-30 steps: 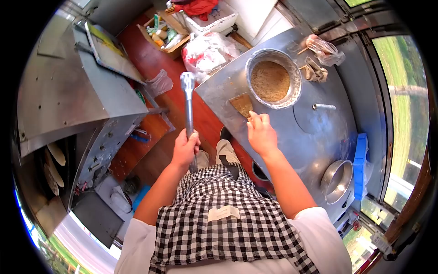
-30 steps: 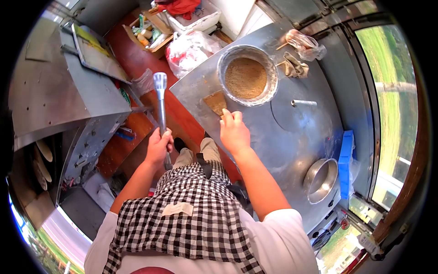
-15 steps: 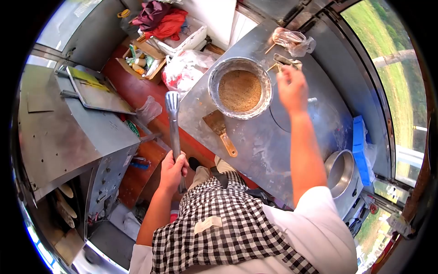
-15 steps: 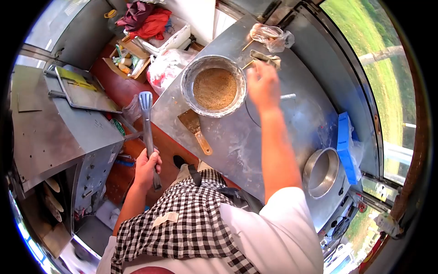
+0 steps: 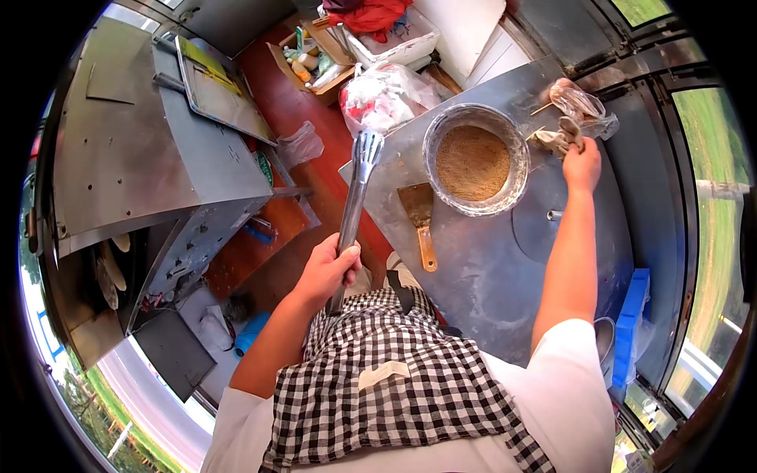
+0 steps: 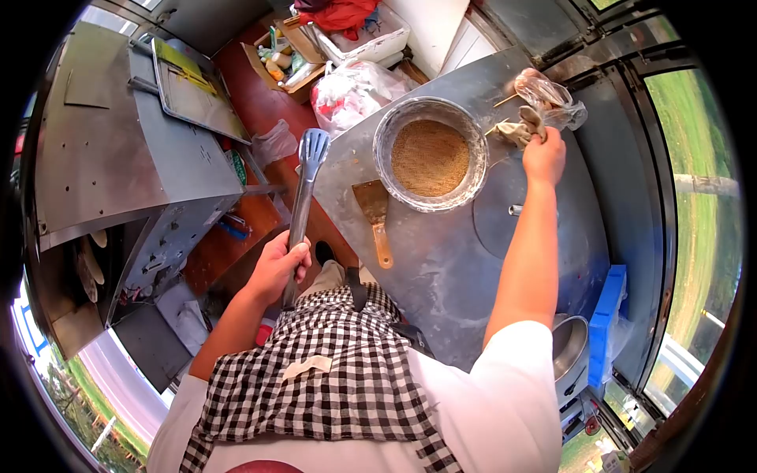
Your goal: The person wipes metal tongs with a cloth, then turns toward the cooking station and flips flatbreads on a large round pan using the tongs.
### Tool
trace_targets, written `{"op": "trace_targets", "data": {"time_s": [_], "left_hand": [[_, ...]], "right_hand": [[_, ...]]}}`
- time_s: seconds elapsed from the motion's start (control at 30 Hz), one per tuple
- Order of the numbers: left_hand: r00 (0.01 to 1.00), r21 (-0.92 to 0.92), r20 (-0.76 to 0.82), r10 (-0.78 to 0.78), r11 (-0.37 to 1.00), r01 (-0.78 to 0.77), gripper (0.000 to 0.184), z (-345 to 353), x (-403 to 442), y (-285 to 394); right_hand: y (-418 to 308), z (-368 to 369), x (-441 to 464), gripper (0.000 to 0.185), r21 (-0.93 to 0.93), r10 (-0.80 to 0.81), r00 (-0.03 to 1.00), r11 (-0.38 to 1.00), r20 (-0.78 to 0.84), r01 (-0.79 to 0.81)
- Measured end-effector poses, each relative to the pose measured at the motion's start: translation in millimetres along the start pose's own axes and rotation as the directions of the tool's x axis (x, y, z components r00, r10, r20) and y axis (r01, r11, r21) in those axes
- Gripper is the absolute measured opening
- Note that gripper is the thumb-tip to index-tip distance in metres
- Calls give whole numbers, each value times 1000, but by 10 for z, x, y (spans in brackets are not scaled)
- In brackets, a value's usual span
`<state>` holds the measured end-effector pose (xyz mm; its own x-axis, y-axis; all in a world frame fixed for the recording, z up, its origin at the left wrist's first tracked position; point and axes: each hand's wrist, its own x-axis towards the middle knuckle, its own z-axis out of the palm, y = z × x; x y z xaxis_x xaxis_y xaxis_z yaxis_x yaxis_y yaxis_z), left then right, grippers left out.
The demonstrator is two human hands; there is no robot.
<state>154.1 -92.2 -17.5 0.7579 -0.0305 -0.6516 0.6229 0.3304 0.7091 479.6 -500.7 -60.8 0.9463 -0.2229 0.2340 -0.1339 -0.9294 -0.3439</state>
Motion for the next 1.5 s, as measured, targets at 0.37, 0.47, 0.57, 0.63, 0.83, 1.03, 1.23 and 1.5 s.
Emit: {"op": "trace_targets", "data": {"time_s": [0.37, 0.47, 0.57, 0.63, 0.83, 1.03, 1.23, 1.5], "left_hand": [[1000, 30, 22, -9, 1000, 8, 14, -21, -22, -6], [999, 81, 38, -13, 997, 9, 15, -86, -96, -7], [998, 247, -2, 67, 967, -64, 16, -155, -174, -160], [986, 362, -11, 169, 920, -154, 15, -166, -301, -233], [987, 334, -8, 163, 931, -151, 14, -340, -618, -246], [984, 366, -24, 177, 918, -156, 18, -570, -669, -340], [995, 134, 41, 87, 987, -91, 15, -549, -756, -325], [990, 232, -39, 135, 965, -123, 24, -632, -823, -113]], "right_hand": [[-2193, -822, -1938, 27, 727, -440, 892, 580, -98, 367], [-2529, -561, -2348, 34, 732, -565, 823, 534, -64, 423], [-2677, -237, -2541, 29, 678, -629, 775, 542, -64, 496], [-2743, -53, -2557, 24, 657, -612, 789, 576, -49, 487], [-2941, 312, -2437, 14, 675, -487, 872, 626, -52, 390], [-3072, 134, -2590, 12, 680, -468, 879, 616, -91, 399], [-2923, 382, -2673, 14, 679, -496, 864, 604, -90, 417], [-2786, 99, -2377, 21, 901, -94, 965, 391, 243, -189]]}}
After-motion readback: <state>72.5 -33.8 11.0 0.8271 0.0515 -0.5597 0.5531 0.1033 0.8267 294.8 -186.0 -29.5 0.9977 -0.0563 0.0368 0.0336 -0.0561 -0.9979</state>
